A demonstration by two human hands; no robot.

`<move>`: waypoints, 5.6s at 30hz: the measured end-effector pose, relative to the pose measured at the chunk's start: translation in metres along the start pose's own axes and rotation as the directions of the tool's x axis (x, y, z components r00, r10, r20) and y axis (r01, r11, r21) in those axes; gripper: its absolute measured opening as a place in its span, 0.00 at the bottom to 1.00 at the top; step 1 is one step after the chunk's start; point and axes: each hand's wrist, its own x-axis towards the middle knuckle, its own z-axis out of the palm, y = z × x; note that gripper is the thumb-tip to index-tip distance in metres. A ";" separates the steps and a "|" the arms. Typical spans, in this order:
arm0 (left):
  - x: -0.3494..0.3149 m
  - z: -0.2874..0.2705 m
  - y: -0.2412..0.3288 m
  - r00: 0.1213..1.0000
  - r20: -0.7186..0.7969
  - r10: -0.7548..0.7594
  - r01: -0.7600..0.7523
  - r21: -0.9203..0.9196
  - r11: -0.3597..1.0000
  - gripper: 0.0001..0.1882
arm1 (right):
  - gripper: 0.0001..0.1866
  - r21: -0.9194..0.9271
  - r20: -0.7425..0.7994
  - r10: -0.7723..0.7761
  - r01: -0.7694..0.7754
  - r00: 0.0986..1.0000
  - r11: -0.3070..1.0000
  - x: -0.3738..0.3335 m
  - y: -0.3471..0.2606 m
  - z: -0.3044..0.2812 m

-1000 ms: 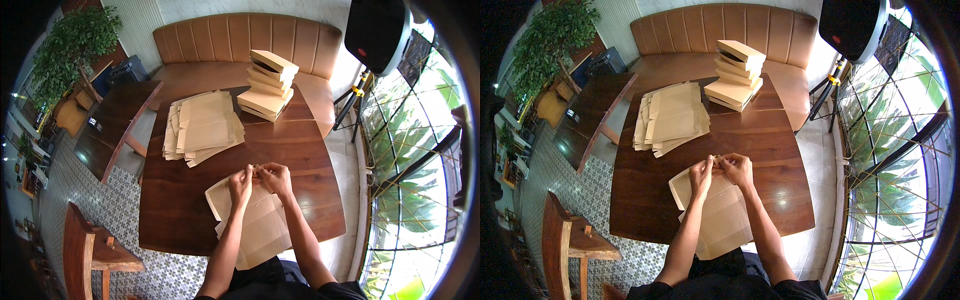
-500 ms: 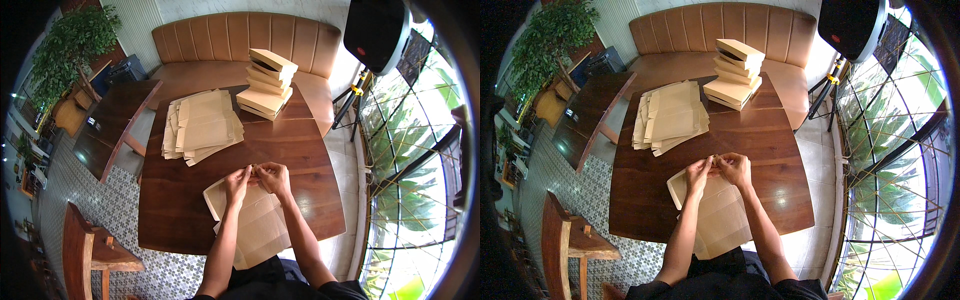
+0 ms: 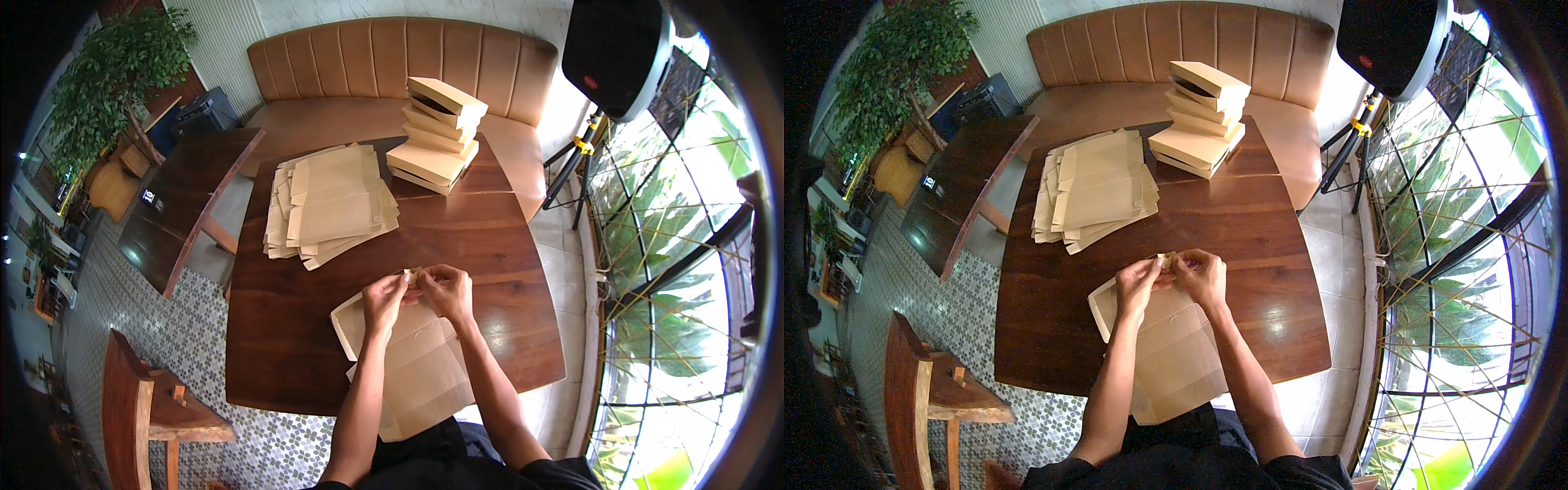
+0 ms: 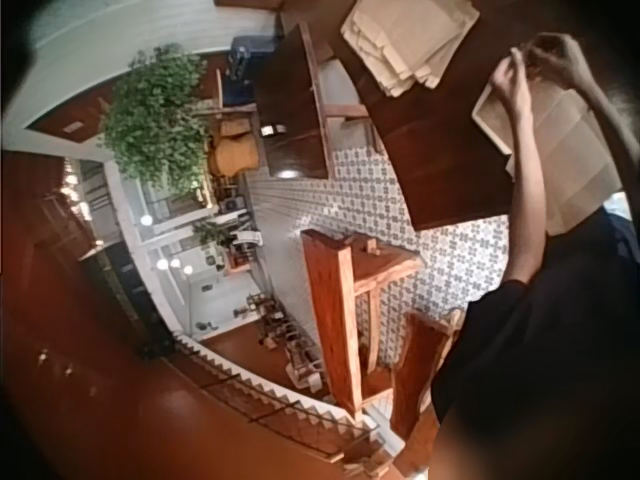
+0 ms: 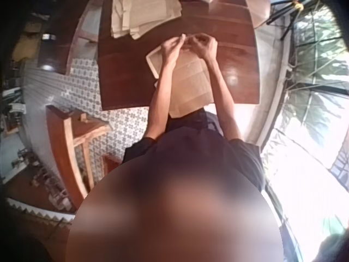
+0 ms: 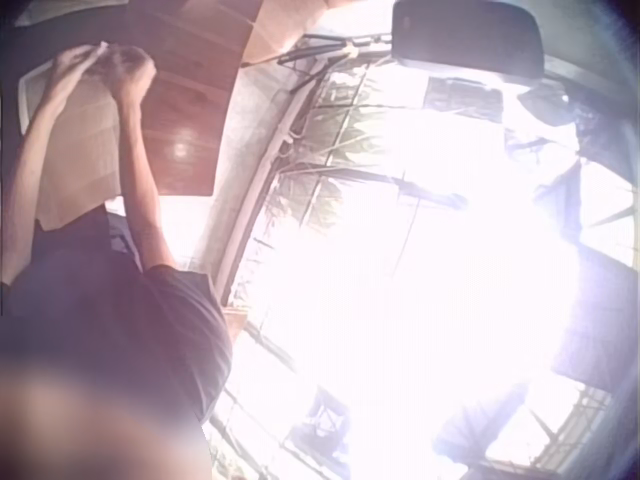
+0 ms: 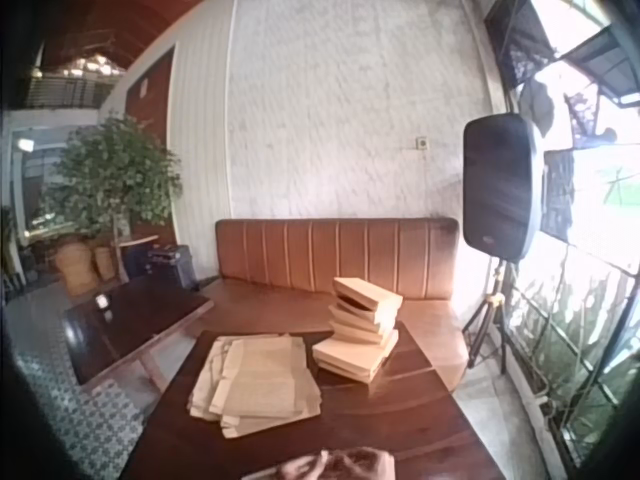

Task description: The person assembles flat-packed cardboard boxes by folding flaps and tucking tabs into slots. They handle each box one at a time, then place the finished box on a growing stack on the table.

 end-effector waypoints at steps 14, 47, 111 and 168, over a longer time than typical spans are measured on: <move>-0.001 -0.004 -0.022 0.989 -0.003 0.148 -0.148 -0.016 0.989 0.10 | 0.15 0.047 0.014 0.078 -0.078 0.997 0.996 -0.004 -0.005 0.006; -0.010 -0.001 -0.005 0.998 -0.030 0.050 -0.051 -0.016 0.999 0.18 | 0.17 0.189 0.134 0.021 -0.046 0.991 0.981 0.003 0.020 0.017; -0.001 -0.008 -0.023 0.977 -0.166 -0.133 0.119 -0.091 0.989 0.12 | 0.13 -0.076 0.053 -0.071 0.075 0.996 0.994 -0.001 0.000 0.021; -0.007 -0.009 -0.025 0.955 -0.168 -0.244 0.246 -0.008 0.969 0.09 | 0.10 -0.686 0.311 -0.408 0.500 0.858 0.529 0.005 0.006 0.023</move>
